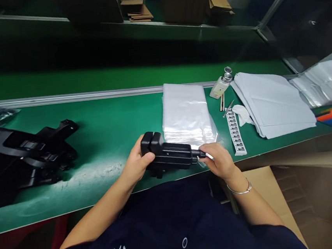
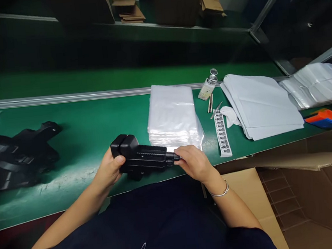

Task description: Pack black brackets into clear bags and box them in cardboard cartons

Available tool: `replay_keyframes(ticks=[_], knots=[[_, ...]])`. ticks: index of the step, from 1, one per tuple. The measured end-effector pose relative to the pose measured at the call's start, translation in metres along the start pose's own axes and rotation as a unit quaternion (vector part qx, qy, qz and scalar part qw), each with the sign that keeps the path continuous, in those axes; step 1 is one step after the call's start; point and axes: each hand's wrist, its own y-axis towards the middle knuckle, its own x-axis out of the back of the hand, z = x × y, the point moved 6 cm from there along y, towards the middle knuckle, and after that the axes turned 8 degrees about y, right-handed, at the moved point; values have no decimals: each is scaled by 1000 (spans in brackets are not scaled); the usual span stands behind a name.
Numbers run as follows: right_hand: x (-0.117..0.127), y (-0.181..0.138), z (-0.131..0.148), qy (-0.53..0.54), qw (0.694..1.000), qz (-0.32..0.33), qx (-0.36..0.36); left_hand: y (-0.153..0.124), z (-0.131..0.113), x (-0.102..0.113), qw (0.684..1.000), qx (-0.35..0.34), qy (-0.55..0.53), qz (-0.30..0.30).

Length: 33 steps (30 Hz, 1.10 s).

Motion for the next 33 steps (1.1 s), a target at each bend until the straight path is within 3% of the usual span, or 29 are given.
replay_keyframes(ticks=[3, 5, 7, 9, 12, 14, 17, 20, 22, 25, 28, 30, 33], knots=[[-1, 1, -17, 73, 986, -22, -146, -2, -7, 5, 993, -65, 89, -27], [-9, -5, -33, 184, 945, -31, -269, -6, -21, 3, 975, -158, 158, -10], [-21, -11, -43, 298, 889, -21, -347, -9, -30, -1, 953, -223, 202, 20], [-28, -13, -45, 346, 865, -19, -364, -8, -27, 0, 953, -207, 219, 10], [-21, -9, -39, 246, 919, -27, -306, -4, -10, 8, 977, -107, 179, -41], [-15, -4, -32, 158, 953, -24, -257, -3, -3, 9, 983, -87, 156, -48], [-13, -2, -33, 154, 953, -12, -262, -6, -11, 8, 967, -158, 195, -39], [-20, -6, -43, 248, 915, 9, -319, -11, -28, 2, 930, -278, 240, 13], [-25, -10, -49, 297, 892, 13, -341, -12, -32, 0, 918, -298, 261, 32], [-27, -12, -52, 332, 880, -7, -340, -4, -22, 7, 949, -202, 242, -30], [-26, -9, -49, 339, 885, -23, -319, 2, -2, 13, 986, -62, 106, -117], [-28, -5, -46, 296, 899, -8, -321, 5, 10, 7, 993, 2, 8, -121], [-33, 0, -44, 219, 914, 11, -342, 9, 17, -5, 994, 34, -49, -96]])
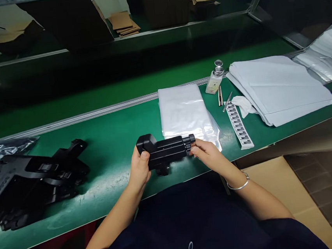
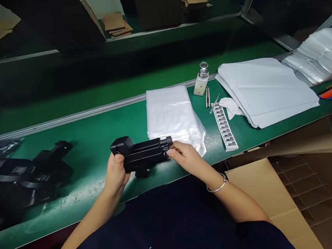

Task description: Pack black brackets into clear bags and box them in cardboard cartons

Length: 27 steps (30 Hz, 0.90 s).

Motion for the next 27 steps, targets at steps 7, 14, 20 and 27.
replay_keyframes(ticks=[7, 14, 20, 27], knots=[[-2, 11, -10, 83, 996, -36, 1, 6, 20, -5, 992, 106, -63, -18], [-1, 20, -18, 198, 971, -123, 55, 7, 22, -14, 987, 128, -97, 25], [-3, 25, -19, 272, 929, -240, 73, -1, 13, -16, 998, -34, 30, 47], [-7, 33, -20, 299, 937, -179, 36, 4, 16, -6, 997, -56, 53, 31]])
